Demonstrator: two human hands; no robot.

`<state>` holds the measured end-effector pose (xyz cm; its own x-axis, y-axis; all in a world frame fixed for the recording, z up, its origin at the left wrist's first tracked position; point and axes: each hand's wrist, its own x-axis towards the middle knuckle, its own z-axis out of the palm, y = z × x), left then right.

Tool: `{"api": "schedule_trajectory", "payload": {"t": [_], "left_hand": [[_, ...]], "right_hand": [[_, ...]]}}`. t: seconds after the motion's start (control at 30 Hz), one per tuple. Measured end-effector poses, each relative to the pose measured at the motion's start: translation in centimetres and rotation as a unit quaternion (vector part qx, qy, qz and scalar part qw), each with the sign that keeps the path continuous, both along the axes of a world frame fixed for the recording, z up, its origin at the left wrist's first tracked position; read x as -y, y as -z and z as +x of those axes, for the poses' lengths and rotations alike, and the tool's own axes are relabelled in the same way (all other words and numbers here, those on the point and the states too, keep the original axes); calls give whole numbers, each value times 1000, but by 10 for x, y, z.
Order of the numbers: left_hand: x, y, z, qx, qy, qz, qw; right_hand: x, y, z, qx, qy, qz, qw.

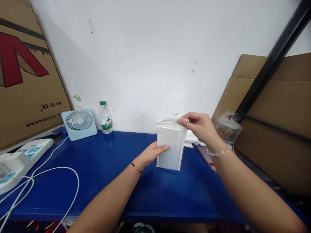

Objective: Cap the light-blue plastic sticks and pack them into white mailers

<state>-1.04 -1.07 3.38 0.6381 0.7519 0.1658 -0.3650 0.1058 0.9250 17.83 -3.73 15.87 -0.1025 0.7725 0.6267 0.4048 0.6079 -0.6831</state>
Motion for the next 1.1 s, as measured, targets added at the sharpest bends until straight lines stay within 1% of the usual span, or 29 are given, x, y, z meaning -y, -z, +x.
{"api": "schedule_trajectory", "payload": {"t": [0.07,0.1,0.17,0.23,0.3,0.37,0.43,0.47,0.53,0.6,0.7,0.73,0.8,0.87,0.9,0.93,0.97,1.03,1.1], "left_hand": [[0,4,0,0,12,-28,1000],[0,5,-1,1,26,-43,999],[0,9,-4,-2,53,-77,996],[1,11,-6,-6,81,-106,991],[2,12,-6,-6,125,-128,984],[1,12,-6,-3,181,-150,972],[-4,10,-9,-7,211,-180,961],[-7,8,-13,-11,210,-195,958],[-15,5,-24,1,179,-224,958],[-22,2,-38,60,136,-242,959],[-32,2,-54,200,54,-233,950],[-36,4,-56,228,25,-225,947],[-44,11,-56,227,-38,-218,949],[-55,18,-53,173,-135,-239,946],[-61,22,-53,147,-192,-257,936],[-66,26,-54,132,-244,-279,919],[-72,29,-57,127,-284,-297,903],[-83,35,-65,133,-327,-330,876],[-93,39,-75,149,-347,-360,853]], "right_hand": [[2,3,1,6,7,29,1000],[3,4,2,9,-1,36,999],[6,6,5,11,-43,34,998],[8,9,9,19,-107,18,994],[9,10,12,56,-165,-7,985],[8,13,14,103,-197,-49,974],[4,20,14,103,-186,-103,972],[1,25,14,78,-168,-130,974],[-8,38,16,-2,-119,-167,979],[-20,55,17,-97,-81,-187,974],[-41,86,12,-245,-56,-197,948],[-47,96,7,-287,-46,-198,936],[-60,113,-10,-338,-44,-214,915],[-73,126,-32,-360,-56,-236,901],[-78,131,-44,-362,-59,-258,894],[-83,134,-54,-358,-68,-287,886],[-87,136,-63,-351,-76,-307,881],[-91,139,-75,-331,-100,-346,872],[-91,139,-74,-281,-114,-383,873]]}}
